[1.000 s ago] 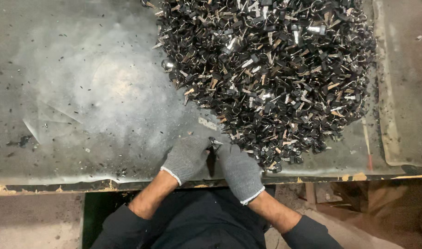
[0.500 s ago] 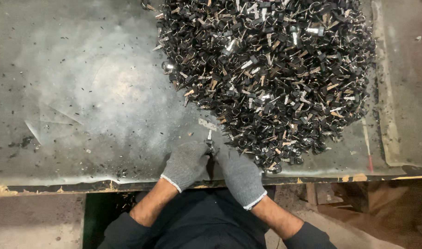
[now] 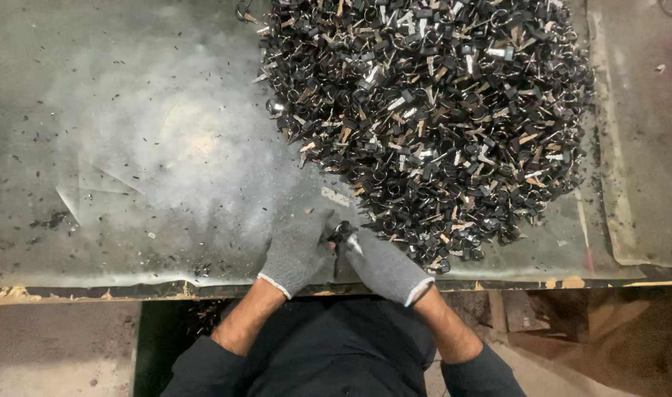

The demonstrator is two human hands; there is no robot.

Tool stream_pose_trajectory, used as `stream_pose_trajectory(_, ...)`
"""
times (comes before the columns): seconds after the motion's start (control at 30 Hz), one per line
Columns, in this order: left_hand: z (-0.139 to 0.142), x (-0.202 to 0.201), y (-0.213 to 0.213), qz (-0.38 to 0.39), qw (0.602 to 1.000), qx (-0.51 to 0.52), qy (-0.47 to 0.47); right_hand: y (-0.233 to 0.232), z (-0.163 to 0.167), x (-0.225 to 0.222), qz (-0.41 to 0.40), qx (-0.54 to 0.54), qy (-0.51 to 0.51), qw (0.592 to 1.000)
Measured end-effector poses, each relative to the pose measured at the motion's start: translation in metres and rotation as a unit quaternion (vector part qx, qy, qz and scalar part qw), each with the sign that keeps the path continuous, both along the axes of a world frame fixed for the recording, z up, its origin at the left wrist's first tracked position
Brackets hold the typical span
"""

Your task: The person, wearing gloves, picks small black metal parts one at a time from a large pile on the work table, briefly handles each part, and drops it into a bin below the table edge. The pile of parts is worked through continuously across the episode.

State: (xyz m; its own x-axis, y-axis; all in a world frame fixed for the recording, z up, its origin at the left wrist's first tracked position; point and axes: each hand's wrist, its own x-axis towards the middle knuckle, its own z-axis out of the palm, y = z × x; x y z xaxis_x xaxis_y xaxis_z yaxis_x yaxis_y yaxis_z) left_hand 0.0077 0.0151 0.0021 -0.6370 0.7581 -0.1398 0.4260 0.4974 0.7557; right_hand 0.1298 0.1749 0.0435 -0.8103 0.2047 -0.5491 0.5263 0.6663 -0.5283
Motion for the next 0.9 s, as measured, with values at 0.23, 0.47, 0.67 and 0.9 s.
stream_pose_trajectory(0.23,-0.008,0.013,0.001,-0.043,0.972,0.065,0.22,-0.036,0.004,0.001,-0.008,0.184,0.106,0.977)
stream_pose_trajectory(0.47,-0.02,0.014,-0.003,-0.049,0.962,0.134,0.234,-0.021,0.005,0.0,-0.037,0.129,0.061,0.989)
stream_pose_trajectory(0.67,-0.028,0.019,-0.003,-0.07,0.962,0.071,0.254,-0.031,0.005,-0.001,0.024,0.251,0.12,0.96)
stream_pose_trajectory(0.9,-0.018,0.013,-0.001,-0.041,0.968,0.104,0.226,-0.02,0.012,-0.006,-0.044,0.099,0.005,0.994)
